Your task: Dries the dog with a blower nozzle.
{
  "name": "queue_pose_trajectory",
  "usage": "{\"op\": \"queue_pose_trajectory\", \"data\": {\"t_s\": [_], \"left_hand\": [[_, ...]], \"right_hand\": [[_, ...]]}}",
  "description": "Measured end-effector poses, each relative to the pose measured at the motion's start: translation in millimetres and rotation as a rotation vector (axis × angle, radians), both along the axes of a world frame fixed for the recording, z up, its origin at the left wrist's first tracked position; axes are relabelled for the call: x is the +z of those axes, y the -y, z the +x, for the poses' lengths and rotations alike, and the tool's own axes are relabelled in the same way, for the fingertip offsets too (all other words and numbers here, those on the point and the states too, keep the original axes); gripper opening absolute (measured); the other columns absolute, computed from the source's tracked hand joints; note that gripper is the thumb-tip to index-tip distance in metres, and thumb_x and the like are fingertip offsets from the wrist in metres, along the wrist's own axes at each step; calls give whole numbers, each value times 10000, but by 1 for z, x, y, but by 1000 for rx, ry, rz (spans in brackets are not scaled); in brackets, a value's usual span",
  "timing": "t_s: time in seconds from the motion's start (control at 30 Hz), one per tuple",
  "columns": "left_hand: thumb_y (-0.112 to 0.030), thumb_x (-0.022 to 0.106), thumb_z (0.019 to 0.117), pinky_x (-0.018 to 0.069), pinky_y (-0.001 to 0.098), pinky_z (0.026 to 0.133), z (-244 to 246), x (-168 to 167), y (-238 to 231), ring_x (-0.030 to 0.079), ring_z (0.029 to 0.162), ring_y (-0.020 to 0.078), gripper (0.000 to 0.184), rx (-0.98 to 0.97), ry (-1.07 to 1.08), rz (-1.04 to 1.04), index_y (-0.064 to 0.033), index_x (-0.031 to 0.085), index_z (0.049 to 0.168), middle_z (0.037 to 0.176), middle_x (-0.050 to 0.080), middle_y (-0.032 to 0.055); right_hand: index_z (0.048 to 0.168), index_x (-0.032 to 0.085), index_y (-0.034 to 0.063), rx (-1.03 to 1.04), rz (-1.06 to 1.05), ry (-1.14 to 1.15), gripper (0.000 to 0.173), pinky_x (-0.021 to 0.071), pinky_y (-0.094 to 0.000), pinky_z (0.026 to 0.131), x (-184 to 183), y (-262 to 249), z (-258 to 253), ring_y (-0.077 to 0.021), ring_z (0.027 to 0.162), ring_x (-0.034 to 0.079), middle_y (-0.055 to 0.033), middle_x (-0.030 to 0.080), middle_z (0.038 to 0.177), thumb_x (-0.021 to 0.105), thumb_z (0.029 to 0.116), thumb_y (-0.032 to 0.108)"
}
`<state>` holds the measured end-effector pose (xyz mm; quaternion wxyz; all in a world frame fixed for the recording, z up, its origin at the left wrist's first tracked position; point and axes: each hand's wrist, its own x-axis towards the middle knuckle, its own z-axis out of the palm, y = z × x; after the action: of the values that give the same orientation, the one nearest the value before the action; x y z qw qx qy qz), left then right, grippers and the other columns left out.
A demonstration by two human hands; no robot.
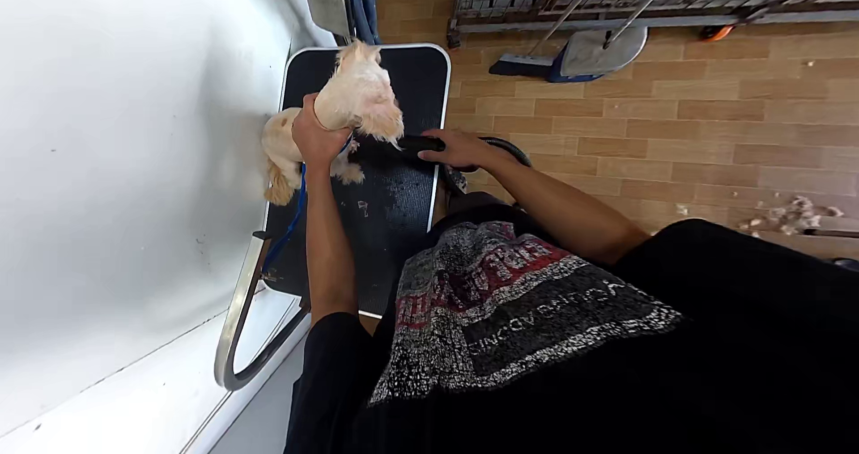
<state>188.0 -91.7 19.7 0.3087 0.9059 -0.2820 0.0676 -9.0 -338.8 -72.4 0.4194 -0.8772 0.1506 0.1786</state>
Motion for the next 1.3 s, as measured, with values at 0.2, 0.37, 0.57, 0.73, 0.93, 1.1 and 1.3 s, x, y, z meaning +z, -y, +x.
{"op": "queue_pose_trajectory", "data": {"t_s": [0.2,0.37,0.57,0.73,0.93,1.1,1.3], "left_hand": [[-339,888,616,530,544,944,-5,-5,-1,678,1106,305,811,26,16,-52,-50,597,1316,1160,712,151],[-287,814,637,450,472,1096,-13,-24,-5,599,1252,315,839,81,105,-124,4,552,1379,1311,644,192],[-237,832,669,395,464,1148,-5,-36,2,534,1320,339,883,81,61,-145,4,490,1446,1387,583,212],[-280,753,765,305,482,1208,-16,-61,19,443,1406,394,864,107,303,-266,87,416,1470,1481,483,283],[-279,629,989,381,545,1143,-95,-133,4,494,1330,426,334,-3,301,-169,3,698,1155,1370,564,277],[-354,503,1063,388,475,1192,-101,-166,8,451,1439,322,556,-41,-154,-49,44,489,1450,1548,458,213],[-361,553,1043,451,543,1093,-20,-153,49,584,1268,404,550,86,-242,-207,84,559,1366,1337,606,299]], "right_hand": [[1393,536,136,-108,158,9,612,598,-514,714,23,-10,-3,-300,757,703,-180,693,1057,619,975,575],[1378,549,127,-113,304,71,546,607,-446,662,25,-14,-22,-242,685,687,-166,688,1033,637,991,503],[1396,562,129,-88,411,104,529,613,-453,707,27,-10,-66,-245,775,704,-163,692,1065,683,976,426],[1420,521,125,-310,512,126,502,596,-398,663,24,-11,-90,-212,718,673,-149,681,1040,612,1019,414],[1416,533,154,-343,479,95,478,595,-393,651,32,-5,-108,-202,697,667,-138,680,1017,610,1020,412],[1433,527,126,-343,419,52,540,607,-499,721,49,-12,-105,-284,790,702,-188,691,1097,653,996,416],[1371,611,61,-318,272,228,494,484,-573,1055,60,-18,-104,-323,1190,645,-193,662,1294,688,984,359]]}}
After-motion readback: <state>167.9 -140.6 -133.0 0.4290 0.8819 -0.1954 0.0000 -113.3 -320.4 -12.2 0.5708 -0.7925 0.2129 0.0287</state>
